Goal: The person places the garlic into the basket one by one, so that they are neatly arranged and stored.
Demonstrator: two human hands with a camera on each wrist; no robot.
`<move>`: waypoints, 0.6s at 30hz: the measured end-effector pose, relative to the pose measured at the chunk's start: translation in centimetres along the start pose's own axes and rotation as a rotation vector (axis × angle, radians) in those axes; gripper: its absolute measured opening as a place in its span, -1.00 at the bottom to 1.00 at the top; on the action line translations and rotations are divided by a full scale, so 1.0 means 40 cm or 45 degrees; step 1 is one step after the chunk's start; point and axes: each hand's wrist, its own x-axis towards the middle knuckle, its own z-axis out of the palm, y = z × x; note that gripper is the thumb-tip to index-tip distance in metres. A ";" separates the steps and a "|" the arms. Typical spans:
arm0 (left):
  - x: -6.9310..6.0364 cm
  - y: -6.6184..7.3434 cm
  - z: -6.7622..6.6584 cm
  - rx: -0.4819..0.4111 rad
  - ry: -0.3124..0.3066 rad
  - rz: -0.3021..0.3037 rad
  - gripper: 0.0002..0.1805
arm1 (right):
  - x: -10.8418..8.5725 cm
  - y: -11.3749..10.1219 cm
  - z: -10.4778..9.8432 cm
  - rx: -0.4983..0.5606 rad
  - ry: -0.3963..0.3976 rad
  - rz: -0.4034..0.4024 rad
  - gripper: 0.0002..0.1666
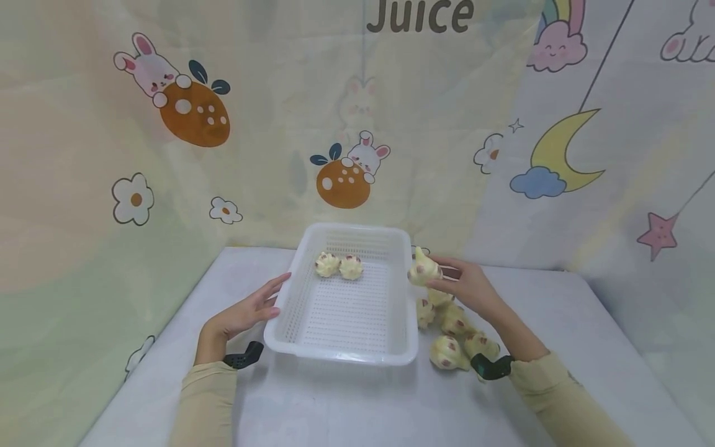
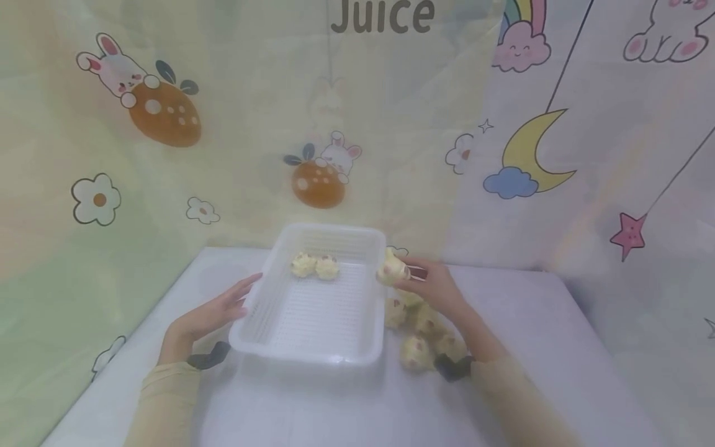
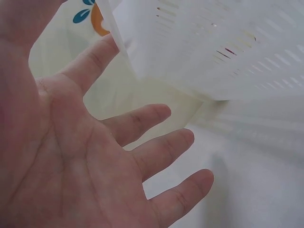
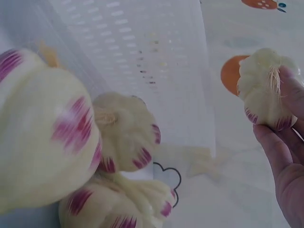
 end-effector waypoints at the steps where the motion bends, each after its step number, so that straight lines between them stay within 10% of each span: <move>1: 0.000 -0.002 -0.001 -0.007 -0.004 0.004 -0.18 | 0.005 -0.005 0.005 0.000 -0.006 0.003 -0.19; 18: -0.001 0.006 0.000 -0.039 -0.004 -0.011 -0.16 | 0.139 -0.090 0.066 0.012 -0.141 -0.088 -0.30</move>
